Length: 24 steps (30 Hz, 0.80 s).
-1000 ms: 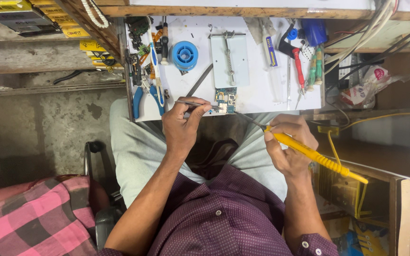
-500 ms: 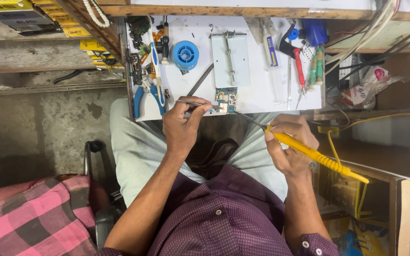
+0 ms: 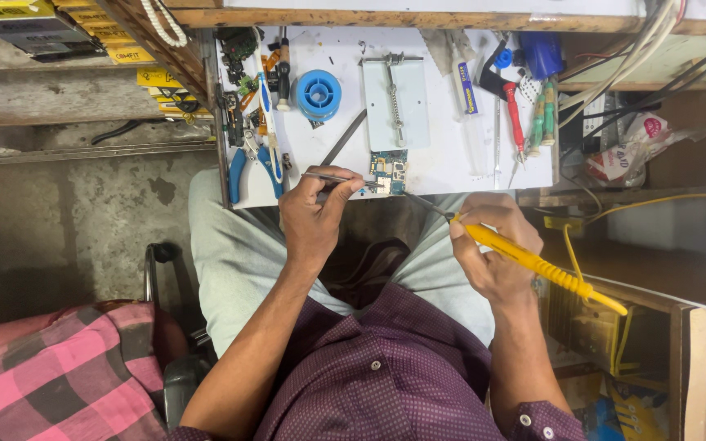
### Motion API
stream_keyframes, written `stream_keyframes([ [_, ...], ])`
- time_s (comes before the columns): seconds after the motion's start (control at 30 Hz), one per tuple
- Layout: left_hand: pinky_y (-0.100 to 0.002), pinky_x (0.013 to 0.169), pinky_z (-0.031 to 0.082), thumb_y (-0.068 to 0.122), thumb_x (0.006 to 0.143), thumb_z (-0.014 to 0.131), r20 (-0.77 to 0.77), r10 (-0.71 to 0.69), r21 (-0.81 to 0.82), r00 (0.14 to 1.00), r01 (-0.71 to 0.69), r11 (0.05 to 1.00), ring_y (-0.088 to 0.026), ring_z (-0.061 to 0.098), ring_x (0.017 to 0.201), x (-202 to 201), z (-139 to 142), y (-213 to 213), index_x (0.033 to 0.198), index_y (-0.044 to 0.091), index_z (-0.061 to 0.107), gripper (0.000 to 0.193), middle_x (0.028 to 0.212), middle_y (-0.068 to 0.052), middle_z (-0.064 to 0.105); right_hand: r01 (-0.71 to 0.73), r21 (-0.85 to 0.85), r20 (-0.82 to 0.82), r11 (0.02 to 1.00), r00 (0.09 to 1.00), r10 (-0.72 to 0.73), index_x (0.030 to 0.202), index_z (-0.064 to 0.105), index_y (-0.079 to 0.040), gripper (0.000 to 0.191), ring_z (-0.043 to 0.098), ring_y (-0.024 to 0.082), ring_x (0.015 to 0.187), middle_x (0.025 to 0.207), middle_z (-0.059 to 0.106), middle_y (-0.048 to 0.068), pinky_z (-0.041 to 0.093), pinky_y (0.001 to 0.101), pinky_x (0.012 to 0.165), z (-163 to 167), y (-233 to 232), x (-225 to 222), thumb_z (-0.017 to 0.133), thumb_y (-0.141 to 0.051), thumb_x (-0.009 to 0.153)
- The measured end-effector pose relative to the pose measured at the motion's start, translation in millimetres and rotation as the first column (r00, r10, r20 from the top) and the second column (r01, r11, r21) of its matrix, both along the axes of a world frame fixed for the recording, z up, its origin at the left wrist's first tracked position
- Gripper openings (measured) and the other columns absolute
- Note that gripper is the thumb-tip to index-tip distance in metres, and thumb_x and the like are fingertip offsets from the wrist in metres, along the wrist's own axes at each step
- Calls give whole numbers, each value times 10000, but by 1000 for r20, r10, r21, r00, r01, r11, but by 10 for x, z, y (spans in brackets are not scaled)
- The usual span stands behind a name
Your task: The person sits at a cluttered repair workbench and solders a small circuit board. They hold the board with tweezers in one hand while applying a yellow soldering iron to the board, occasionally repositioning the board and picking up solder wire from a blue spool to add solder to the joints.
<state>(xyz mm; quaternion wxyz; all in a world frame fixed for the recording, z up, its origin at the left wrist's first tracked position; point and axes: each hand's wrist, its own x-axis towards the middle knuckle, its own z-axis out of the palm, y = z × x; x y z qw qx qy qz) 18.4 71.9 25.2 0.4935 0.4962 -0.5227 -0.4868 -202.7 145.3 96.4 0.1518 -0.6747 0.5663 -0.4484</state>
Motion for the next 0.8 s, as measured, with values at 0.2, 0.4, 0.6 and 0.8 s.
stream_keyframes([
  [0.2,-194,643,519,157,945,773,49,2,4,999,-2,1000,-44,704,756,9,-9,2,1012,31,730,149,892,-36,802,16,-4,0,1000,1000,-16,1012,589,-16,163,675,161,801,984,685,111,544,276,725,-6,38,17,737,-41,946],
  [0.4,-194,614,501,162,935,782,81,5,10,997,-6,1000,-43,684,716,6,-13,-4,1004,36,740,150,871,-34,801,9,-33,53,999,999,-7,1024,590,-11,162,668,161,810,990,684,119,542,249,680,-14,65,-5,732,-50,957],
  [0.6,-193,650,521,165,943,777,61,5,-8,998,-5,1000,-42,702,753,12,4,2,1012,35,733,154,890,-32,799,20,-21,76,1000,997,-18,1025,592,-12,153,658,160,812,998,680,124,535,248,691,-29,69,4,727,-37,957],
  [0.8,-203,653,526,162,937,782,75,11,-4,997,-11,1000,-54,710,760,5,15,3,1007,34,734,153,889,-38,801,31,-20,42,999,999,-30,1016,594,-16,155,658,158,799,986,684,118,534,247,688,-44,61,9,729,-31,943],
])
